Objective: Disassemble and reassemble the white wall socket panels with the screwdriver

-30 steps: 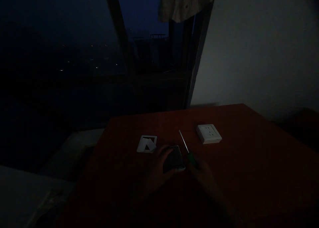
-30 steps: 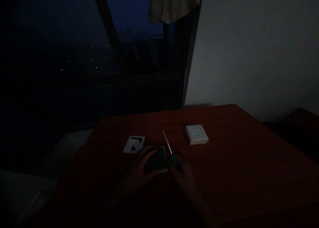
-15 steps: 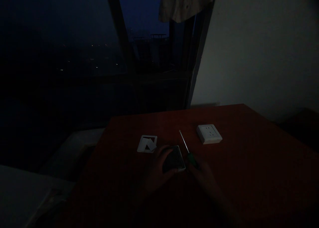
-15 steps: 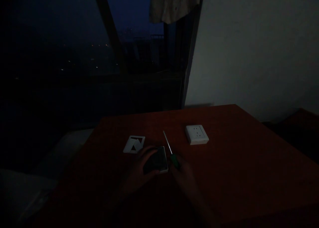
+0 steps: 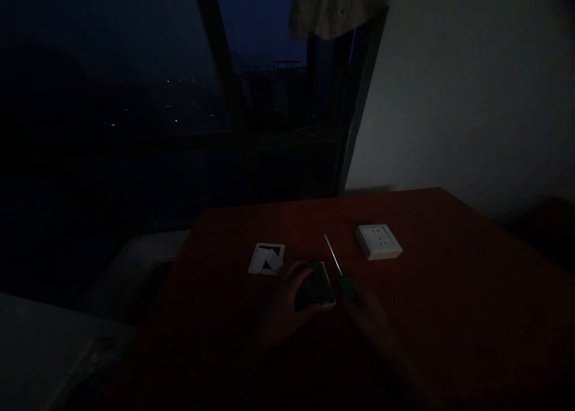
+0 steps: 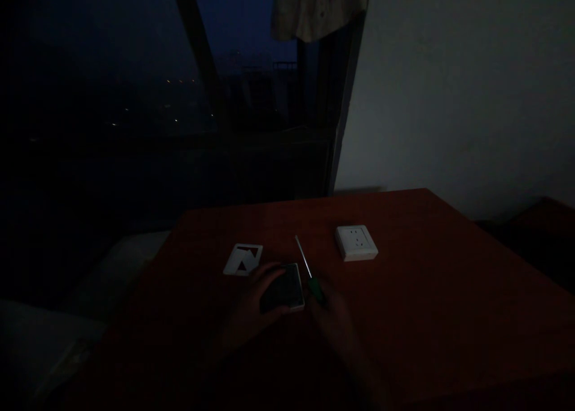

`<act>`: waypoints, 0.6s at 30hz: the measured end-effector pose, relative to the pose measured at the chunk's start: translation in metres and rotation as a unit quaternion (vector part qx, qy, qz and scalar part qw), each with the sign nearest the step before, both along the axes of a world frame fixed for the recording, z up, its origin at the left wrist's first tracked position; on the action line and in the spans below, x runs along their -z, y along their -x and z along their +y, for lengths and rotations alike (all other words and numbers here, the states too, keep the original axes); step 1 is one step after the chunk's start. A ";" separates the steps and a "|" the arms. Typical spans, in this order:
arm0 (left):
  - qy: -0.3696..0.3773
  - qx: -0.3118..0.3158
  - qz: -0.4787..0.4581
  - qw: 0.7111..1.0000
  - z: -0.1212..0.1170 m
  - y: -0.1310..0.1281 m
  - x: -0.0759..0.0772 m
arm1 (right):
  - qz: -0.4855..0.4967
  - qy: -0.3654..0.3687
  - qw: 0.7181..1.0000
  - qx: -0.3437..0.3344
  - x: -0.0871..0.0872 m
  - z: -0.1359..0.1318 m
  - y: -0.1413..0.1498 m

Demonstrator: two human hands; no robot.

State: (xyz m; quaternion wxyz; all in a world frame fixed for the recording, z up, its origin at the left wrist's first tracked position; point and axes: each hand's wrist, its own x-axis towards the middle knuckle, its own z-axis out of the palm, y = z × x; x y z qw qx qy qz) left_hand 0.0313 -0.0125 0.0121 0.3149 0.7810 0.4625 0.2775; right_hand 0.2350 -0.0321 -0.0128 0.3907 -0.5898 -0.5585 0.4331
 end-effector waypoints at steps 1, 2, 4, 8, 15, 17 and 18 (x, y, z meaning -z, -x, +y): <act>0.002 0.000 0.000 1.000 0.000 0.000 0.000 | -0.002 -0.003 1.000 -0.002 0.001 0.000 0.000; 0.004 -0.001 0.000 1.000 0.000 0.000 -0.001 | -0.004 -0.004 1.000 -0.003 0.001 0.000 0.000; 0.004 -0.001 0.002 1.000 0.000 0.000 -0.002 | -0.007 -0.006 1.000 -0.008 0.001 0.000 0.000; -0.002 -0.006 0.007 1.000 -0.001 0.000 0.000 | -0.001 -0.005 1.000 -0.010 0.001 0.000 0.000; -0.003 0.003 0.013 1.000 -0.001 0.000 -0.002 | -0.010 -0.007 1.000 -0.004 0.002 0.000 0.000; 0.000 0.002 0.013 1.000 0.000 0.000 -0.003 | -0.006 -0.002 1.000 -0.001 0.001 0.000 0.000; -0.001 0.001 0.012 1.000 0.000 0.000 -0.003 | -0.003 -0.003 1.000 0.000 0.000 0.000 0.000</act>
